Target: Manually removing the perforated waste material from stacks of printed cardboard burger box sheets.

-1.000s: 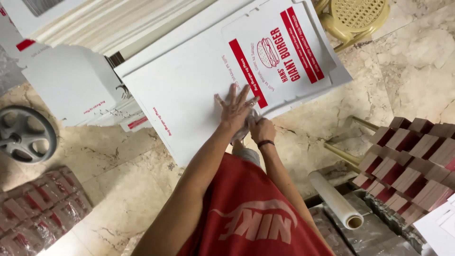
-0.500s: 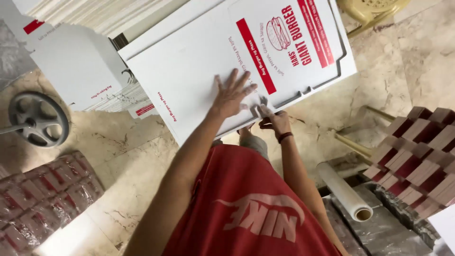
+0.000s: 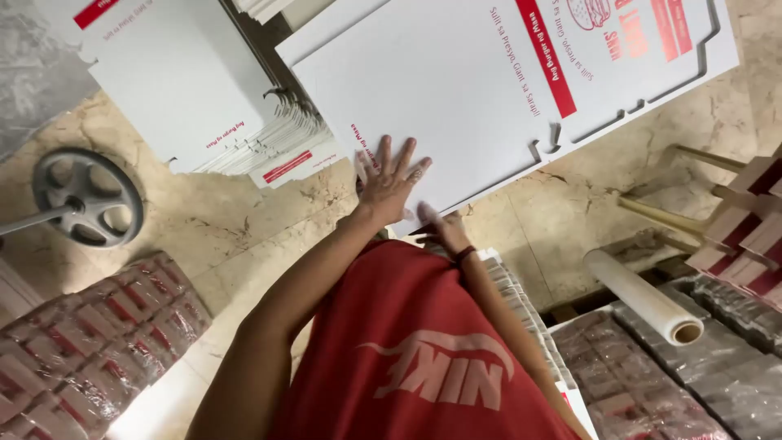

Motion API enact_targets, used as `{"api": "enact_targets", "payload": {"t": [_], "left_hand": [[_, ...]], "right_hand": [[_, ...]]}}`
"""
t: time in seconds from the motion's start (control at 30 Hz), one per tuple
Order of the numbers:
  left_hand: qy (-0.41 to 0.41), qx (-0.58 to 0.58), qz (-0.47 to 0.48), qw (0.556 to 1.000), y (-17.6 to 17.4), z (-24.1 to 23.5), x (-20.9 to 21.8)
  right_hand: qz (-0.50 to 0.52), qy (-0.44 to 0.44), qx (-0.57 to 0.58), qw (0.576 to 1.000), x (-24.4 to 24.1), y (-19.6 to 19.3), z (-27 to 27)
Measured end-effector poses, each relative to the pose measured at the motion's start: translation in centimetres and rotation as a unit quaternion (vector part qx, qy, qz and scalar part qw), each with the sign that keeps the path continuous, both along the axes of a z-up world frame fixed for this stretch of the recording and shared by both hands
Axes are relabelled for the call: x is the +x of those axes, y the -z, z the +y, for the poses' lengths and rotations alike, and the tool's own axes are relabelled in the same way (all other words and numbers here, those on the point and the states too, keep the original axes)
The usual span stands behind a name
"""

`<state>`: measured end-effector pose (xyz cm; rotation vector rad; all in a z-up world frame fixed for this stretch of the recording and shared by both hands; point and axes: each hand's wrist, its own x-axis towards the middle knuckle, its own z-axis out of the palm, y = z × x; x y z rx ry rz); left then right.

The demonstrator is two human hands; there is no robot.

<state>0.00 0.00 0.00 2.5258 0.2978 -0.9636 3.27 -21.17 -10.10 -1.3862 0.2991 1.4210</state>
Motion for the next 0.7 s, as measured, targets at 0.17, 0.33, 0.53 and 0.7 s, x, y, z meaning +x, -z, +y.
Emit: {"api": "enact_targets", "payload": {"t": [0.17,0.33,0.53,0.7], "left_hand": [[0.036,0.052,0.008,0.998,1.2,-0.7,-0.4],[0.029,0.07,0.017,0.997,1.2,-0.8,0.2],[0.05,0.094,-0.016,0.994,2.4,-1.0,0.6],[0.068,0.096,0.002,0.993,3.3,-0.5,0.3]], "right_hand": [[-0.236,-0.207,-0.131,0.94,-2.4,-3.4,1.9],[-0.28,-0.13,-0.118,0.944,-3.7,-1.5,2.0],[-0.104,0.197,-0.075,0.972,-6.3,1.8,2.2],[-0.026,0.174,-0.111,0.978,-5.8,-1.6,2.9]]}}
